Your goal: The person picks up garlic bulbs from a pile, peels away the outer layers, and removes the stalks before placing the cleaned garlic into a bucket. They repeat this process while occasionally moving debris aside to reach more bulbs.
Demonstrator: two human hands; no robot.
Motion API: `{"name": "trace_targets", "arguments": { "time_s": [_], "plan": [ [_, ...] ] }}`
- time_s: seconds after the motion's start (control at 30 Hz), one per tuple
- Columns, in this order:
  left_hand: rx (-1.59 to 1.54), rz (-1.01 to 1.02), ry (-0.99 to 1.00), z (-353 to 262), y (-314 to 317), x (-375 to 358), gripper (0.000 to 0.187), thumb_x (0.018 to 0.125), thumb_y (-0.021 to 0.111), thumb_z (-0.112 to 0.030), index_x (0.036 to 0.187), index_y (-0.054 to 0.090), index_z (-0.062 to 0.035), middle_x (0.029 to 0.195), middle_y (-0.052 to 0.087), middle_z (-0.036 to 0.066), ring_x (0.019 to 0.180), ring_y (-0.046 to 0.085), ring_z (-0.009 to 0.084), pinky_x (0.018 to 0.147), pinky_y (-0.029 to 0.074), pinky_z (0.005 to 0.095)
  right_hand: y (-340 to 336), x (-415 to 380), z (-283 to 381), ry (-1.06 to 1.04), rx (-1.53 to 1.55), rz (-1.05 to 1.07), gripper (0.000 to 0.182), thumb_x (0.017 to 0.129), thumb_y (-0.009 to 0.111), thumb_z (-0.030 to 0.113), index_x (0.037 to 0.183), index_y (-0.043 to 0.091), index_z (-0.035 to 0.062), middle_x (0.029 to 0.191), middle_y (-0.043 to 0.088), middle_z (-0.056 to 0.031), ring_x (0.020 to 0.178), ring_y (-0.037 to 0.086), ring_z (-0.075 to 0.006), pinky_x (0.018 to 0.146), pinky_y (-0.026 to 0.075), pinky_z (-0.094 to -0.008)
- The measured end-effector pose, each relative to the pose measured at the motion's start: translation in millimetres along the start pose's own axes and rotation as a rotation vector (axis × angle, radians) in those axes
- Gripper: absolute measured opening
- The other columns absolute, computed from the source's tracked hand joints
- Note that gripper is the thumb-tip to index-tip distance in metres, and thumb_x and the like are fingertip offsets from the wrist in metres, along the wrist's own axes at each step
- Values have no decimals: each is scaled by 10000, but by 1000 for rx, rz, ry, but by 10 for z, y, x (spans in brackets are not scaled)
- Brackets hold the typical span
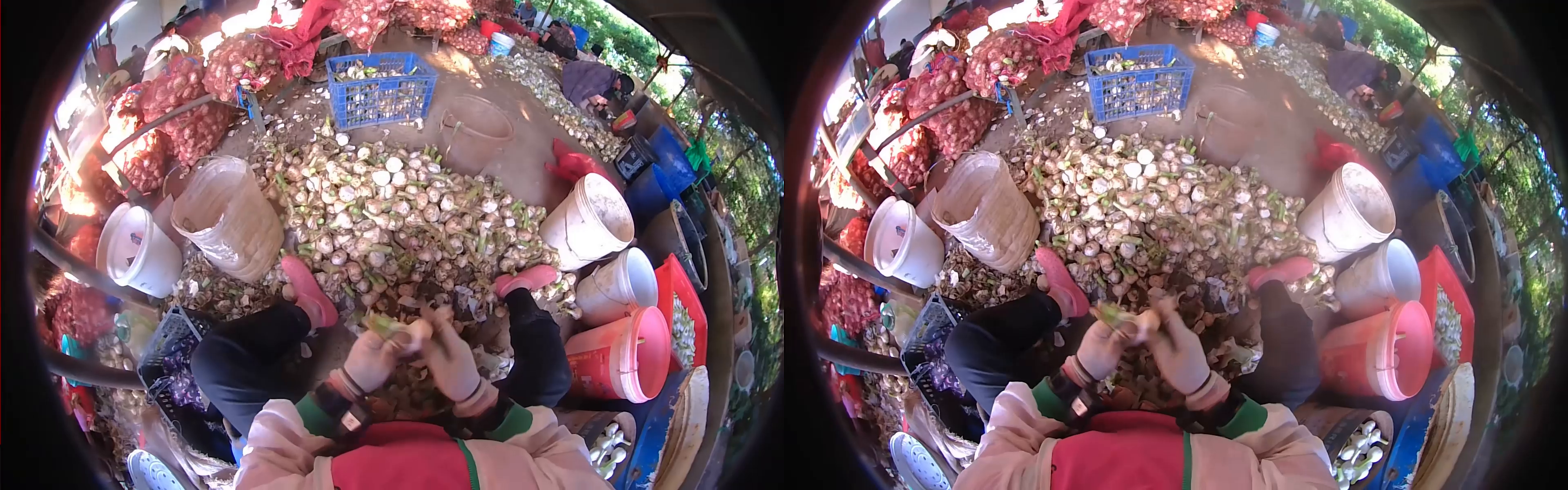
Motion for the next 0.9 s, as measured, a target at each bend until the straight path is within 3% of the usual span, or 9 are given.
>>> {"name": "trace_targets", "arguments": {
  "time_s": [0.07, 0.2, 0.43, 0.57, 0.6, 0.67, 0.73, 0.8, 0.9],
  "plan": [
    [453, 227, 248, -138, 307, 80, 129, 911, 535, -42, 974, 646, -24, 886, 646, 50, 848, 608, 155, 767, 493, 291, -70, 76, -541, 562, 424, -23, 372, 1025, 451, 269, 1214, 567, -30, 1053, 654, -97, 973, 604, -160, 842, 493, -273],
    [435, -124, -11, -543, -59, 277, 66, 805, 652, -76, 809, 611, -24, 765, 633, 91, 727, 635, 236, 664, 499, 348, -25, 117, -31, 129, -45, -12, 302, 1006, 473, 175, 1228, 566, -7, 1066, 653, -84, 986, 605, -156, 893, 477, -286],
    [262, -5, -227, -260, 74, 192, 28, 807, 612, -26, 813, 639, -22, 833, 610, 70, 769, 596, 170, 653, 476, 293, -144, 140, 86, 110, -86, 33, 320, 950, 519, 116, 1236, 547, -26, 1103, 639, -111, 1026, 594, -150, 917, 462, -287],
    [6, 137, 9, -156, 570, 53, 50, 886, 510, -49, 909, 548, -25, 722, 537, 14, 567, 505, 84, 492, 383, 227, -94, 133, -381, 591, 230, 317, 308, 949, 515, 194, 1186, 536, -2, 1010, 628, -115, 935, 614, -166, 803, 498, -317],
    [1, 140, 5, 38, 474, 88, 50, 886, 510, -49, 909, 548, -25, 722, 537, 14, 567, 505, 84, 492, 383, 227, -288, 167, -185, 86, -93, 19, 277, 952, 502, 266, 1078, 577, 31, 953, 624, -91, 863, 605, -152, 700, 493, -280],
    [-65, -5, -174, 435, -83, 187, 85, 920, 514, -99, 871, 562, -49, 691, 538, -2, 597, 509, 71, 505, 388, 225, -271, 25, -217, 477, 269, -15, 292, 972, 460, 305, 1026, 592, 51, 954, 630, -68, 827, 592, -142, 661, 483, -254],
    [-630, -628, -154, 175, -848, 139, 134, 956, 504, -160, 865, 565, -82, 707, 560, -8, 642, 525, 72, 539, 411, 236, -315, 31, -160, 272, -15, -52, 322, 985, 428, 322, 1017, 599, 50, 968, 629, -59, 814, 586, -137, 658, 480, -249],
    [-588, -527, -78, 295, -826, 96, 145, 974, 518, -235, 1008, 570, -104, 811, 593, -8, 697, 550, 85, 606, 452, 244, -271, 60, 17, 31, -294, -80, 357, 999, 397, 339, 1008, 606, 50, 983, 629, -49, 801, 580, -132, 654, 477, -244],
    [-366, -196, -297, 310, 7, -83, 308, 969, 546, -202, 1233, 553, -45, 1034, 620, 9, 945, 593, 109, 861, 474, 256, 66, 33, -318, 429, 329, -48, 297, 1011, 404, 241, 1044, 610, 30, 1015, 613, -36, 893, 563, -130, 785, 456, -245]
  ]
}}
Point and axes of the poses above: each hand's wrist, its own x-axis towards the middle knuckle, its own y-axis out of the palm, z = x × y, the point moved 8 cm from there along x, towards the middle knuckle
